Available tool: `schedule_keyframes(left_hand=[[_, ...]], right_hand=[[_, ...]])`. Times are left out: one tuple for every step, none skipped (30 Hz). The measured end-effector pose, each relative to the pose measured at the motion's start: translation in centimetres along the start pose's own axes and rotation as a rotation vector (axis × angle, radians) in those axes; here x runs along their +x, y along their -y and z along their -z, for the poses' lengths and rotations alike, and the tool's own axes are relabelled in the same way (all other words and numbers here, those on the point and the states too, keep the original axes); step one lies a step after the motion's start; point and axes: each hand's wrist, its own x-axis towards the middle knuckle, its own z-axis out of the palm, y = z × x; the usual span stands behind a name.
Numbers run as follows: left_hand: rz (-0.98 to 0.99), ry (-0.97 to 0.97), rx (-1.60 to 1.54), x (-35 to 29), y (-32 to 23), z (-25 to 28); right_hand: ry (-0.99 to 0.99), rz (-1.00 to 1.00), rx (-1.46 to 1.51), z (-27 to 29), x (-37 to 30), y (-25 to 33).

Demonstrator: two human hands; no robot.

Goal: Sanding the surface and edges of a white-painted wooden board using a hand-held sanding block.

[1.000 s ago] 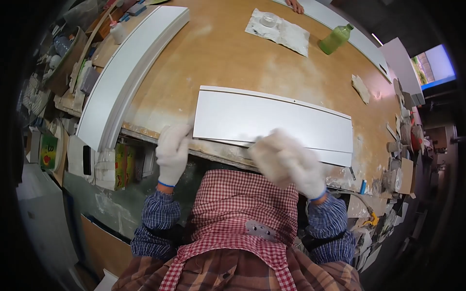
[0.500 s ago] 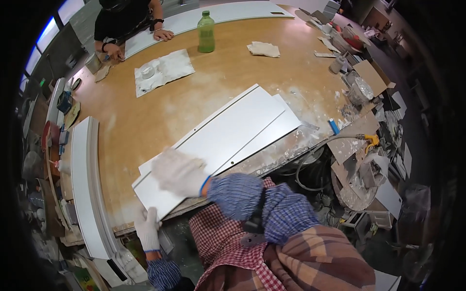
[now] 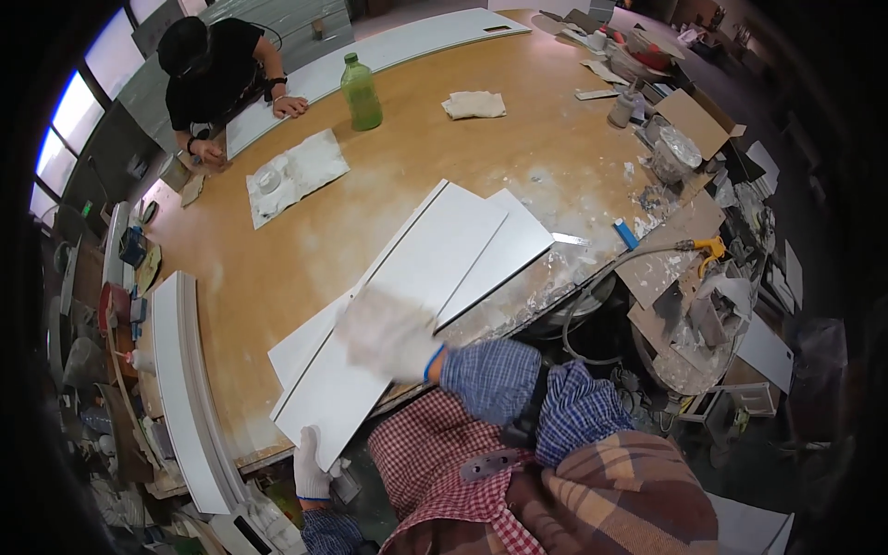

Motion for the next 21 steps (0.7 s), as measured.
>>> schedule_keyframes(left_hand=[[-0.032, -0.005, -0.025, 0.2, 0.5, -0.3], [-0.063, -0.016, -0.048, 0.0, 0.7, -0.5], [-0.05, -0.013, -0.023, -0.3, 0.8, -0.6], [-0.055, -0.011, -0.018, -0.4, 0.7, -0.9], [-0.099, 0.025, -0.011, -0.6, 1.1, -1.0], [-0.145, 0.055, -0.009, -1.0, 1.7, -1.1], [-0.207, -0.117, -0.104, -0.6, 2.5, -2.4], [-0.221, -0.127, -0.111, -0.2, 3.0, -2.2], [-0.23, -0.123, -0.202, 0.0, 3.7, -1.6], [-0.244, -0.126, -0.299, -0.7, 4.2, -0.9], [-0.236, -0.07, -0.25, -0.8, 3.7, -1.6], [-0.235, -0.14, -0.301, -1.4, 4.1, -2.4], [-0.245, -0.184, -0.354, -1.5, 4.3, -3.4], [-0.454, -0.244, 0.299, -2.6, 5.2, -2.8], [-0.455, -0.27, 0.049, -2.8, 6.2, -3.0], [-0.465, -0.271, -0.191, -3.1, 6.9, -2.7], [-0.486, -0.34, -0.227, -4.3, 7.3, -1.8], [-0.469, -0.29, -0.294, -5.7, 7.6, -0.6], [-0.448, -0.21, -0.35, -6.9, 7.6, 0.2], [-0.481, -0.178, -0.523, -8.5, 6.3, 0.3], [-0.531, -0.239, -0.594, -10.1, 4.4, -0.1]], right_hand=[[-0.06, 0.162, 0.126, 0.9, -1.1, 1.8], [-0.121, 0.327, 0.257, 1.5, -1.9, 2.4], [-0.135, 0.327, 0.257, 1.5, -2.4, 1.0], [-0.136, 0.243, 0.15, 1.9, -2.8, -1.3], [-0.133, 0.164, 0.055, 2.6, -3.2, -3.7], [0.023, 0.018, -0.019, 4.5, -2.7, -6.7], [-0.086, -0.034, -0.087, 3.3, -3.7, -11.8], [-0.29, 0.044, -0.246, 2.3, -4.6, -16.4], [-0.204, -0.099, -0.124, 3.3, -4.3, -18.9], [-0.109, -0.229, 0.0, 4.2, -3.9, -21.0], [-0.141, -0.278, 0.061, 2.9, -5.5, -25.8], [-0.053, -0.545, 0.172, 4.4, -4.6, -24.9], [-0.143, -0.476, -0.048, 5.2, -6.5, -25.8], [-0.244, -0.486, -0.003, 5.7, -7.8, -26.3], [-0.229, -0.361, 0.046, 5.8, -8.9, -25.5], [-0.338, -0.394, 0.192, 6.3, -10.3, -24.3], [-0.434, -0.467, 0.332, 7.1, -11.9, -22.9], [-0.519, -0.552, 0.474, 7.5, -12.7, -21.4], [-0.609, -0.664, 0.599, 8.3, -13.7, -20.1], [-0.703, -0.796, 0.711, 8.8, -14.6, -19.5], [-0.696, -0.79, 0.709, 8.7, -16.0, -19.6]])
